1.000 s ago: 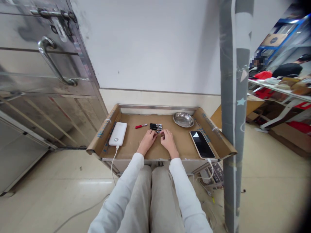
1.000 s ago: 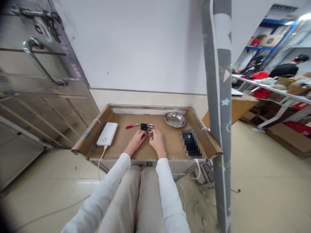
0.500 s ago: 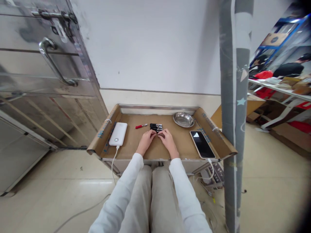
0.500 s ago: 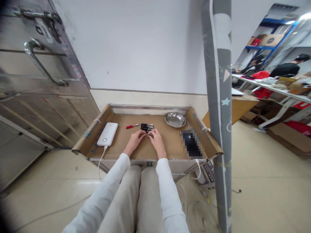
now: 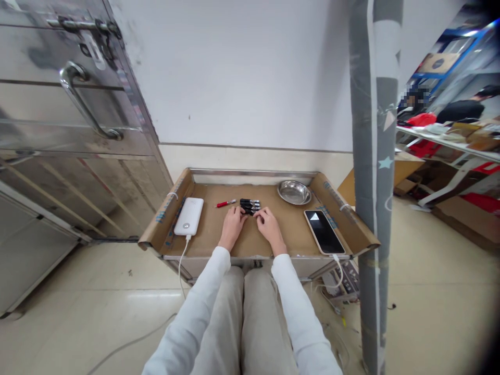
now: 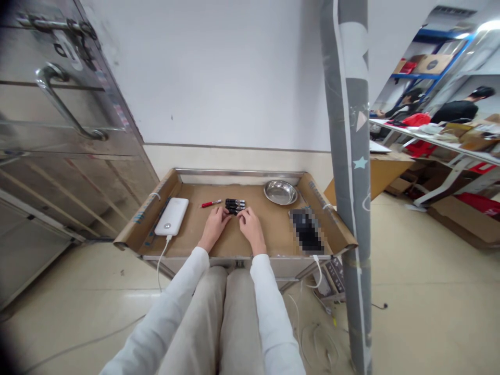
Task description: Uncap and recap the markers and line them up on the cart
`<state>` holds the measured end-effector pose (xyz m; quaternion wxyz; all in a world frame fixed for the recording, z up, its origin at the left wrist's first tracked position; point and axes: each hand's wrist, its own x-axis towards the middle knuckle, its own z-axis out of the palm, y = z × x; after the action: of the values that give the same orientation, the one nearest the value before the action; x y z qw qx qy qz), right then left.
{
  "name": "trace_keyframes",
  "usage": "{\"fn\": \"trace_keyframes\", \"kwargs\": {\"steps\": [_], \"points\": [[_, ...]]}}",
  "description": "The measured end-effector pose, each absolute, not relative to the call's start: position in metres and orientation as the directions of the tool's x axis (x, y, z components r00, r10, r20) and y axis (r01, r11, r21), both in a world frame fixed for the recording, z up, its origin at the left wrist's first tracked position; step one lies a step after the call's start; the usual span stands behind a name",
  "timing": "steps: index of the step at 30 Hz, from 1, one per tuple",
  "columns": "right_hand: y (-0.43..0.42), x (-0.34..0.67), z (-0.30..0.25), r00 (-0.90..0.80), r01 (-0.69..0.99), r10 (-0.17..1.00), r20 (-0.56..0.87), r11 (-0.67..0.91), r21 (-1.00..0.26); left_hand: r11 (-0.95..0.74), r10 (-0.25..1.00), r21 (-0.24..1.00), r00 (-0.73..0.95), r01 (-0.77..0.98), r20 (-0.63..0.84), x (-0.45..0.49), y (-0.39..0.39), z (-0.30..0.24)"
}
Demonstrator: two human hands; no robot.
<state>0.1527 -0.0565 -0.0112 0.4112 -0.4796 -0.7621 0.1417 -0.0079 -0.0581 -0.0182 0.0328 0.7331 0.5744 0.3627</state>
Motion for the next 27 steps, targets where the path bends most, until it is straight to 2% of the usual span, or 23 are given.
{"fn": "trace_keyframes", "kwargs": {"steps": [5, 9, 12, 18, 23, 27], "points": [[-0.058, 0.152, -0.01, -0.186, 0.748, 0.861, 0.474, 0.437, -0.499, -0.361, 0.867, 0.409, 0.139, 0.838, 0.479, -0.007, -0.06, -0.018], [-0.059, 0.151, -0.009, -0.181, 0.772, 0.871, 0.457, 0.413, -0.482, -0.328, 0.854, 0.365, 0.108, 0.871, 0.509, -0.006, -0.06, -0.017], [-0.06, 0.151, -0.007, -0.189, 0.76, 0.872, 0.452, 0.422, -0.495, -0.256, 0.841, 0.365, 0.02, 0.895, 0.54, -0.006, -0.06, -0.014], [-0.062, 0.152, -0.004, -0.293, 0.73, 0.854, 0.429, 0.49, -0.477, 0.014, 0.802, 0.417, -0.26, 0.909, 0.538, -0.009, -0.062, -0.008], [-0.061, 0.15, -0.006, -0.332, 0.755, 0.854, 0.401, 0.495, -0.429, 0.074, 0.833, 0.34, -0.245, 0.937, 0.496, -0.008, -0.057, -0.012], [-0.063, 0.151, -0.007, -0.333, 0.751, 0.85, 0.408, 0.501, -0.431, 0.083, 0.802, 0.382, -0.289, 0.92, 0.523, -0.009, -0.056, -0.016]]}}
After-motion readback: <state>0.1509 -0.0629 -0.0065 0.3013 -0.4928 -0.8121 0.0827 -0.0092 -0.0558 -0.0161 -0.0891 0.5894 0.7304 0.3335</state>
